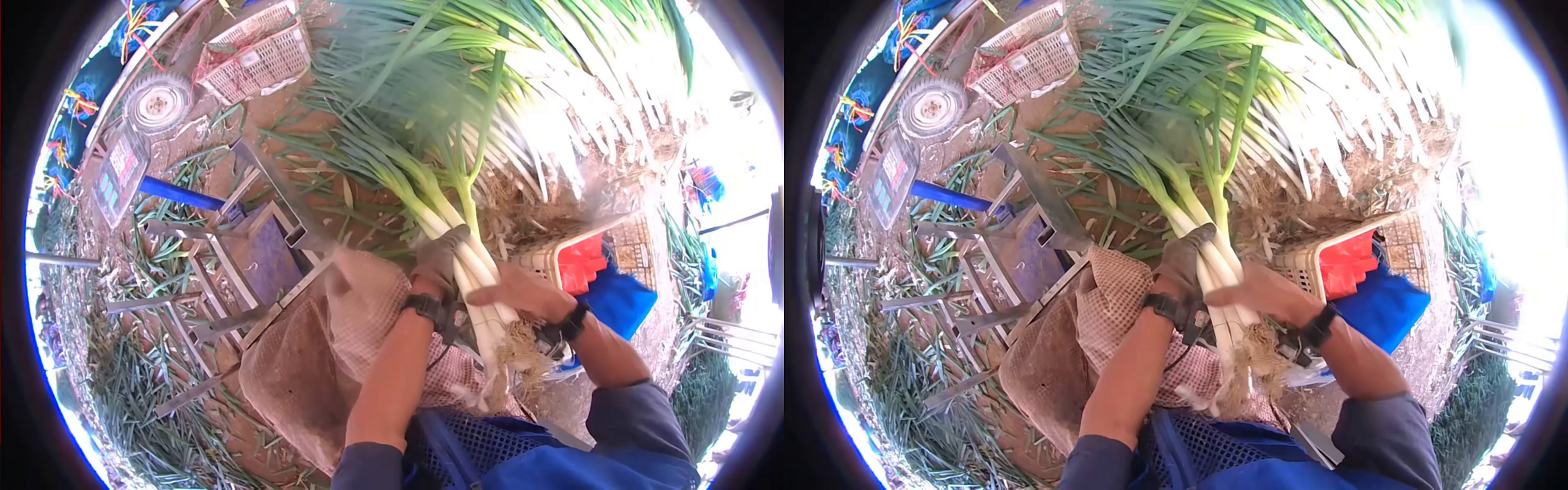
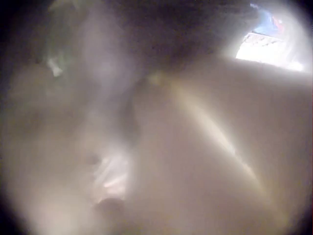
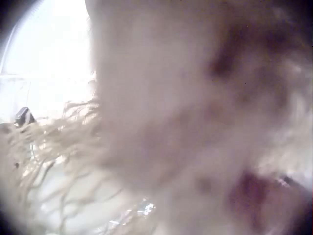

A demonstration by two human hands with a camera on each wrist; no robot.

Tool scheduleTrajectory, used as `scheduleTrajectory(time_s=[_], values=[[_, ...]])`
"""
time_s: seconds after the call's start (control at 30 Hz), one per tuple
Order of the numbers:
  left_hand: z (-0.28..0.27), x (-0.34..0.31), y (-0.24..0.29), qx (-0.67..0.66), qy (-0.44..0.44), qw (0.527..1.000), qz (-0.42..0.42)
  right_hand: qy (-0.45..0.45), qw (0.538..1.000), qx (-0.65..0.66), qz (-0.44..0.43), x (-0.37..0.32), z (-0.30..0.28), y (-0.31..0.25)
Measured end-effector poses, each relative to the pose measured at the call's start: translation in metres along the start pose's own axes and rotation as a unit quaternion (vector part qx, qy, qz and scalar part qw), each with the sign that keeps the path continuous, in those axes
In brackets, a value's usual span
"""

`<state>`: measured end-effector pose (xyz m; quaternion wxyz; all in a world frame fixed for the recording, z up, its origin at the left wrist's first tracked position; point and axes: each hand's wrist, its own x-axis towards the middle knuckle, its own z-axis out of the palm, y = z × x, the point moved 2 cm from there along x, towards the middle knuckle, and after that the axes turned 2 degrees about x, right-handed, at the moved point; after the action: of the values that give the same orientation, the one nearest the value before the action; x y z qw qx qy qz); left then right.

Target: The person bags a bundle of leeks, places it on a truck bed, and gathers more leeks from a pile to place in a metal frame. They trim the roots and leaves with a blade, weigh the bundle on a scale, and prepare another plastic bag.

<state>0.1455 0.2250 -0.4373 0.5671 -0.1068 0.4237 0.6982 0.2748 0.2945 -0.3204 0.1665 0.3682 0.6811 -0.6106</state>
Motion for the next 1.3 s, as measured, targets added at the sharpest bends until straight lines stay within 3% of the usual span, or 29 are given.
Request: scheduleTrajectory(time_s=[0.03,0.07,0.17,0.27,0.37,0.4,0.47,0.53,0.67,0.7,0.77,0.8,0.83,0.87,0.93,1.0,1.1,1.17,1.2,1.23,1.3], values=[[0.000,-0.001,-0.002,0.005,0.020,1.000,0.015,0.015,0.999,-0.027,0.019,0.011,0.001,0.008],[-0.001,-0.001,0.000,0.044,0.034,0.998,0.037,0.014,0.996,0.083,0.007,0.022,0.012,0.015],[0.002,-0.015,0.016,0.046,0.045,0.998,0.018,0.040,0.999,0.019,0.021,0.008,0.025,-0.020],[-0.002,-0.021,0.018,0.059,-0.010,0.997,0.046,0.045,0.997,0.060,-0.004,-0.003,0.028,-0.022],[0.023,-0.060,0.035,-0.162,-0.093,0.982,-0.020,0.023,0.999,-0.020,-0.030,-0.042,0.007,-0.029],[0.019,-0.042,0.022,-0.235,-0.173,0.956,0.009,0.020,0.999,-0.037,-0.014,-0.059,0.005,-0.040],[0.031,-0.055,0.031,-0.296,-0.172,0.939,0.034,0.029,0.998,-0.048,0.042,-0.110,0.008,-0.081],[0.039,-0.059,0.036,-0.311,-0.170,0.931,0.085,0.017,0.997,-0.071,0.028,-0.137,0.003,-0.082],[0.044,-0.061,0.050,-0.309,-0.290,0.882,0.208,0.022,0.987,-0.157,0.000,-0.185,0.006,-0.092],[0.052,-0.064,0.056,-0.403,-0.355,0.824,0.181,0.027,0.980,-0.197,-0.004,-0.196,0.005,-0.092],[0.056,-0.074,0.068,-0.388,-0.351,0.819,0.235,0.047,0.974,-0.220,-0.017,-0.214,0.007,-0.087],[0.058,-0.088,0.074,-0.352,-0.407,0.804,0.253,0.059,0.966,-0.251,-0.020,-0.223,0.012,-0.093],[0.052,-0.077,0.069,-0.348,-0.400,0.808,0.256,0.067,0.957,-0.280,-0.024,-0.230,0.016,-0.098],[0.053,-0.058,0.069,-0.314,-0.270,0.846,0.337,0.075,0.957,-0.280,-0.013,-0.236,0.019,-0.103],[0.059,-0.071,0.086,-0.304,-0.224,0.842,0.385,0.068,0.949,-0.307,-0.035,-0.246,0.017,-0.105],[0.059,-0.104,0.092,-0.357,-0.404,0.779,0.319,0.063,0.941,-0.328,-0.046,-0.256,0.020,-0.115],[0.063,-0.109,0.090,-0.332,-0.227,0.839,0.366,0.062,0.951,-0.302,0.001,-0.264,0.030,-0.118],[0.049,-0.076,0.072,-0.203,-0.245,0.832,0.454,0.069,0.951,-0.301,-0.005,-0.266,0.034,-0.115],[0.051,-0.079,0.069,-0.289,-0.403,0.766,0.410,0.073,0.951,-0.300,-0.008,-0.267,0.035,-0.112],[0.052,-0.084,0.065,-0.364,-0.545,0.670,0.349,0.073,0.950,-0.304,-0.009,-0.269,0.035,-0.109],[0.055,-0.090,0.060,-0.361,-0.567,0.662,0.331,0.074,0.947,-0.313,-0.015,-0.273,0.035,-0.102]])
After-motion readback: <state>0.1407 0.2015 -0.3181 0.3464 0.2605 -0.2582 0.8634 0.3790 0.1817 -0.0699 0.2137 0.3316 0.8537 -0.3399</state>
